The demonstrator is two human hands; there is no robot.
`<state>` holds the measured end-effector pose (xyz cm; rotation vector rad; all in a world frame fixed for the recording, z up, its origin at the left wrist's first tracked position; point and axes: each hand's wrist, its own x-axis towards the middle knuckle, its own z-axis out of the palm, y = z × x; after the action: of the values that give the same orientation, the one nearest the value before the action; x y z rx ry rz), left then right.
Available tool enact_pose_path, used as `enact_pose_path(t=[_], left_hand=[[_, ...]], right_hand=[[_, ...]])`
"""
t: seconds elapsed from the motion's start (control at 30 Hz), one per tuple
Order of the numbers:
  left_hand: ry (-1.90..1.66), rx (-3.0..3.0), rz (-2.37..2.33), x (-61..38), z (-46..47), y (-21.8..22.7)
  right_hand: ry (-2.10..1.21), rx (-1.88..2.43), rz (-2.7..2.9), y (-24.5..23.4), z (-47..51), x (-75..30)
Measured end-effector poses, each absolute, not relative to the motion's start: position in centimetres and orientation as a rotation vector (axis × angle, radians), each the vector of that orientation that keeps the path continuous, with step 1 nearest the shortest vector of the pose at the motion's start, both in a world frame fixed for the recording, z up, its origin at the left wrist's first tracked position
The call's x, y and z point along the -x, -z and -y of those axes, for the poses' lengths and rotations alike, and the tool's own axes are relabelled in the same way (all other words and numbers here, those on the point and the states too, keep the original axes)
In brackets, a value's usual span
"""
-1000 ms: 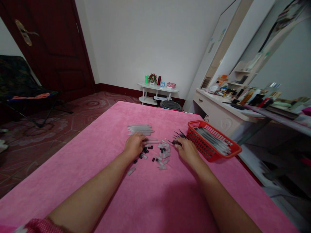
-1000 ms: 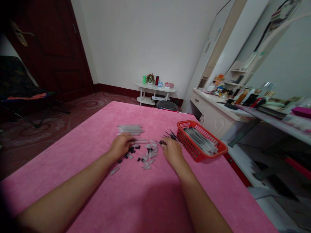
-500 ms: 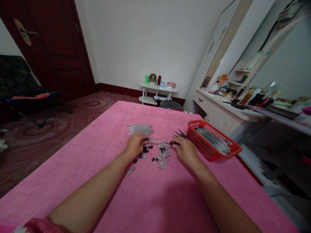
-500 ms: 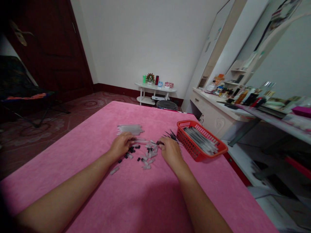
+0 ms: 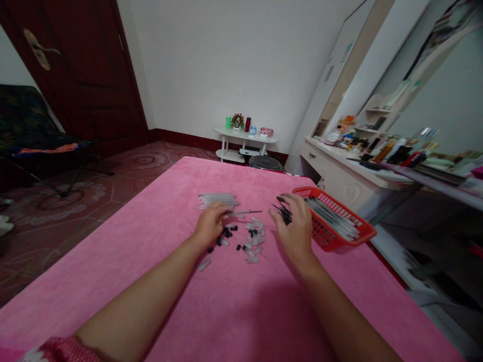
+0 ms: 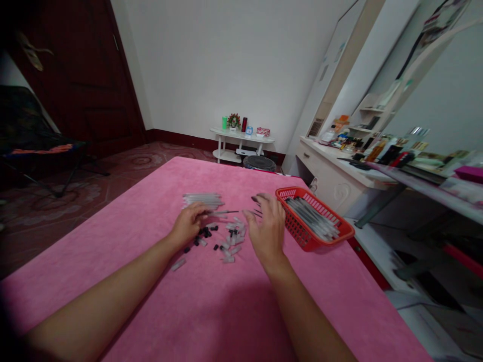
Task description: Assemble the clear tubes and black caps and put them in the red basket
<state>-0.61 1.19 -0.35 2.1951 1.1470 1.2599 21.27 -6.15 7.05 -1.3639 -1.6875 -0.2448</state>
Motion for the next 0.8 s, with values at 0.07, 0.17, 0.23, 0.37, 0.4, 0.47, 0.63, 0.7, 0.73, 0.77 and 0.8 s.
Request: enact_pose_path(t=[0.07,0.17,0.23,0.37,0.4,0.47,0.63,0.7,0.73,0.77,0.8], left_hand=[[-1.437,-1.913,-1.208,1.0,-1.8,0.6],[-1.604,-1.441,-1.163,1.3,-2.5,0.7],[-1.634,-1.234,-1.071,1.4,-2.6,0.8],[-1.622,-1.106,-1.008,1.3,-2.5,0.7],[-1.616,-1.109,-1.001,1.3,-2.4,0.7],[-1.592,-1.138,-0.975,1.1,-2.2,0.5],[-1.516,-1.357,-0.946,0.8,-1.8,0.2],[-1.488,-1.459,-0.969,0.7,-1.8,0.4],[-1.473,-1.510,-0.988,0.6,-1.8,0.6],[-1.459,-1.567,-1.012,0.6,-1.7,0.7],[-1.442,-1.638,-1.039,0.6,-1.7,0.9]], right_hand=[[0.264,1.318,1.573,-7.5,6.4,-21.4],[0.110,1.280,1.632,-7.0,6.3,-21.1],[-0.029,1.256,1.796,-6.0,6.2,-20.5],[-0.157,1.221,2.176,-4.1,6.5,-18.6],[-0.154,1.214,2.247,-3.8,6.7,-18.2],[-0.138,1.201,2.355,-3.3,7.0,-17.7],[-0.114,1.205,2.441,-2.7,7.0,-17.3],[-0.138,1.229,2.395,-2.8,6.9,-17.5],[-0.161,1.257,2.342,-3.0,6.8,-17.7],[-0.195,1.294,2.270,-3.2,6.8,-17.9],[-0.233,1.331,2.180,-3.5,6.7,-18.2]])
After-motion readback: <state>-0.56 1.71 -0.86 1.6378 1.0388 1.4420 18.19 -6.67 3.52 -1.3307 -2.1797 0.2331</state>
